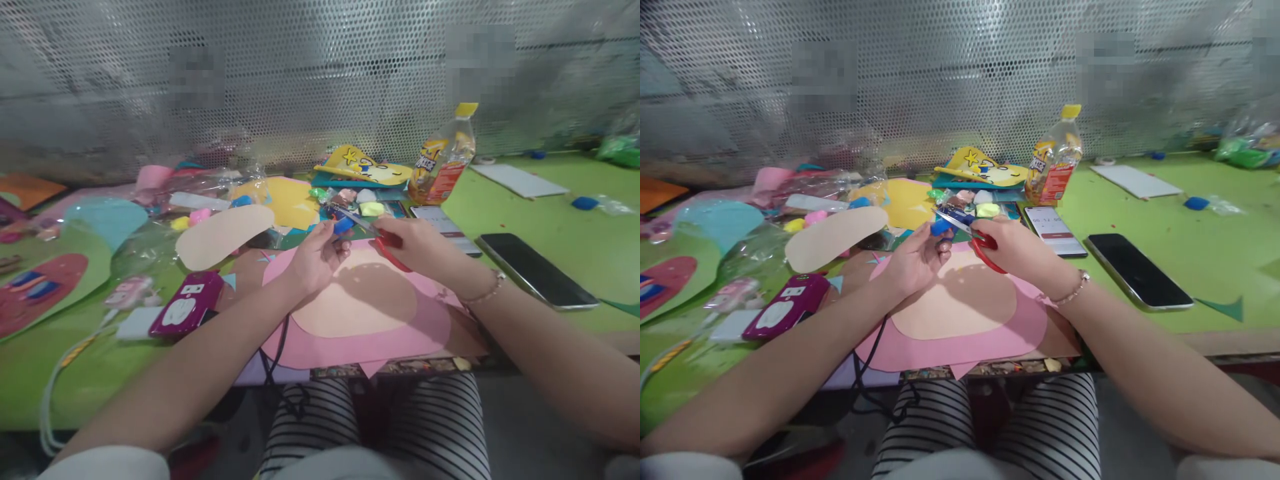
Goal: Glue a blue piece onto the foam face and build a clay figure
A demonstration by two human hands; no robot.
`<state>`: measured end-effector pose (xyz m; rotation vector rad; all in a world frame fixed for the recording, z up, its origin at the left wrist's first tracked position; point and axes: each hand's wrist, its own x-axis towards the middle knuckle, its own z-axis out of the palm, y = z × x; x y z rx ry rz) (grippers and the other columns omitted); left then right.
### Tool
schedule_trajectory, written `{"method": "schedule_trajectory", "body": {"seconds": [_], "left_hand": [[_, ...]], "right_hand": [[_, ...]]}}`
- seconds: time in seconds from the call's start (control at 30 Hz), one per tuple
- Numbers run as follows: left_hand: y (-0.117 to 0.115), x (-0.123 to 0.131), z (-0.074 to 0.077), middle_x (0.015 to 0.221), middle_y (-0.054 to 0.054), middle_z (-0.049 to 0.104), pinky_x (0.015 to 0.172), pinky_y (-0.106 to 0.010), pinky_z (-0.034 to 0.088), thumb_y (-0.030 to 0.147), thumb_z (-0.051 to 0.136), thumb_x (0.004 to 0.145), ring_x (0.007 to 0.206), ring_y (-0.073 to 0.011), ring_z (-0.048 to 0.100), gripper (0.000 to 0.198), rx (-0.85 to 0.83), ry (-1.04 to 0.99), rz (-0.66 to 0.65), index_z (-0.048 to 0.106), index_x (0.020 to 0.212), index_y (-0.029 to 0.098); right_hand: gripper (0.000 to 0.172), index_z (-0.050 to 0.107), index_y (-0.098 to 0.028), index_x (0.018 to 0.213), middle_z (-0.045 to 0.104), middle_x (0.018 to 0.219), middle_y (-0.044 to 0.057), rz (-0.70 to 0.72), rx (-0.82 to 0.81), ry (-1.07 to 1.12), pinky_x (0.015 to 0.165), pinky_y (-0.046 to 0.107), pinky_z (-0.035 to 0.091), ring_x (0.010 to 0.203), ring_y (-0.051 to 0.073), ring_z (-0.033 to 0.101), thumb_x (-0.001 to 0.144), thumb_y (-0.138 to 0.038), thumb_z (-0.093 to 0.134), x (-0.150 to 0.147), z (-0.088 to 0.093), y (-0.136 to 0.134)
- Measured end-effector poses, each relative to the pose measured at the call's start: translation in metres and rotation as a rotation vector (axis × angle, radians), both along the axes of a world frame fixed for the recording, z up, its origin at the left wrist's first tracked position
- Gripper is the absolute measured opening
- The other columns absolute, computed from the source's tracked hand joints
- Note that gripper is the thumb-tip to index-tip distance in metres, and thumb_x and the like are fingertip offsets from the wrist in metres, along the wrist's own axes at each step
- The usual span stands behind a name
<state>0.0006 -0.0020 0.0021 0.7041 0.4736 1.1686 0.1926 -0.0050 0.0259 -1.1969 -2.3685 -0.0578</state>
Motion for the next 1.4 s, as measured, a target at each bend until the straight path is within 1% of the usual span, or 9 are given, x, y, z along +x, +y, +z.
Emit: {"method": "schedule_trajectory", "body": {"seconds": [0.23, 0.37, 0.6, 0.7, 0.83, 1.0, 1.13, 1.23, 1.4], "left_hand": [[0.001, -0.004, 0.0, 0.075, 0.004, 0.058, 0.069, -0.019, 0.047, 0.007, 0.068, 0.065, 0.066, -0.0049, 0.057, 0.026, 0.084, 0.063, 0.081, 0.055, 0.084, 0.018], [0.0, -0.005, 0.002, 0.079, 0.004, 0.06, 0.071, -0.022, 0.049, 0.008, 0.067, 0.064, 0.066, -0.0061, 0.059, 0.031, 0.139, 0.124, 0.091, 0.058, 0.09, 0.021], [-0.001, -0.002, -0.001, 0.084, 0.005, 0.061, 0.081, -0.027, 0.049, 0.01, 0.072, 0.061, 0.076, -0.0087, 0.062, 0.034, 0.267, 0.223, 0.236, 0.055, 0.087, 0.022], [-0.002, -0.002, -0.001, 0.084, 0.005, 0.063, 0.082, -0.027, 0.05, 0.013, 0.076, 0.058, 0.078, -0.0097, 0.063, 0.038, 0.275, 0.209, 0.223, 0.053, 0.087, 0.023], [0.0, -0.003, -0.001, 0.08, 0.004, 0.064, 0.081, -0.028, 0.051, 0.028, 0.073, 0.067, 0.08, -0.0114, 0.065, 0.028, 0.227, 0.128, 0.17, 0.05, 0.083, 0.021], [-0.001, -0.004, 0.003, 0.083, 0.005, 0.063, 0.081, -0.026, 0.05, 0.013, 0.076, 0.06, 0.079, -0.0092, 0.063, 0.034, 0.197, 0.162, 0.206, 0.055, 0.085, 0.02], [-0.001, -0.004, 0.003, 0.085, 0.002, 0.063, 0.072, -0.02, 0.047, 0.01, 0.075, 0.059, 0.077, -0.0071, 0.059, 0.033, 0.216, 0.236, 0.258, 0.062, 0.089, 0.018], [0.001, -0.004, 0.0, 0.083, 0.002, 0.064, 0.07, -0.021, 0.045, 0.011, 0.073, 0.06, 0.076, -0.0078, 0.057, 0.032, 0.232, 0.269, 0.272, 0.064, 0.089, 0.019], [0.005, -0.004, -0.005, 0.088, 0.001, 0.064, 0.071, -0.021, 0.044, 0.011, 0.072, 0.06, 0.081, -0.0085, 0.057, 0.032, 0.267, 0.284, 0.294, 0.064, 0.089, 0.02]], "right_hand": [[0.013, 0.06, -0.016, 0.088, 0.055, 0.063, 0.001, 0.024, -0.045, 0.048, 0.052, 0.023, 0.03, 0.053, 0.01, 0.043, 0.08, -0.025, 0.052, -0.002, -0.001, -0.001], [0.019, 0.061, -0.015, 0.094, 0.055, 0.063, 0.001, 0.04, -0.042, 0.036, 0.054, 0.023, 0.031, 0.054, 0.01, 0.042, 0.082, -0.025, 0.051, -0.003, 0.0, -0.003], [0.016, 0.061, -0.016, 0.09, 0.055, 0.063, 0.001, -0.002, -0.059, 0.038, 0.052, 0.023, 0.03, 0.054, 0.011, 0.042, 0.081, -0.025, 0.051, -0.003, -0.003, 0.0], [0.015, 0.061, -0.017, 0.089, 0.055, 0.064, 0.001, -0.005, -0.068, 0.047, 0.053, 0.023, 0.031, 0.054, 0.011, 0.043, 0.081, -0.025, 0.051, -0.002, -0.006, 0.002], [0.014, 0.061, -0.017, 0.089, 0.054, 0.062, 0.001, 0.001, -0.069, 0.047, 0.053, 0.023, 0.031, 0.054, 0.01, 0.043, 0.08, -0.024, 0.052, -0.001, -0.008, 0.004], [0.013, 0.06, -0.018, 0.087, 0.054, 0.063, 0.0, -0.013, -0.072, 0.036, 0.051, 0.022, 0.03, 0.053, 0.01, 0.042, 0.079, -0.023, 0.052, -0.001, -0.007, 0.004], [0.012, 0.06, -0.017, 0.082, 0.052, 0.059, -0.001, -0.058, -0.067, 0.071, 0.05, 0.021, 0.029, 0.05, 0.009, 0.04, 0.079, -0.023, 0.05, 0.004, -0.003, 0.006], [0.014, 0.061, -0.017, 0.083, 0.054, 0.059, 0.0, -0.085, -0.048, 0.107, 0.05, 0.021, 0.031, 0.051, 0.01, 0.042, 0.079, -0.023, 0.05, 0.008, 0.0, 0.006], [0.017, 0.06, -0.017, 0.091, 0.055, 0.062, 0.0, 0.026, -0.066, 0.067, 0.052, 0.022, 0.032, 0.053, 0.01, 0.042, 0.08, -0.024, 0.05, 0.007, 0.005, 0.002]]}}
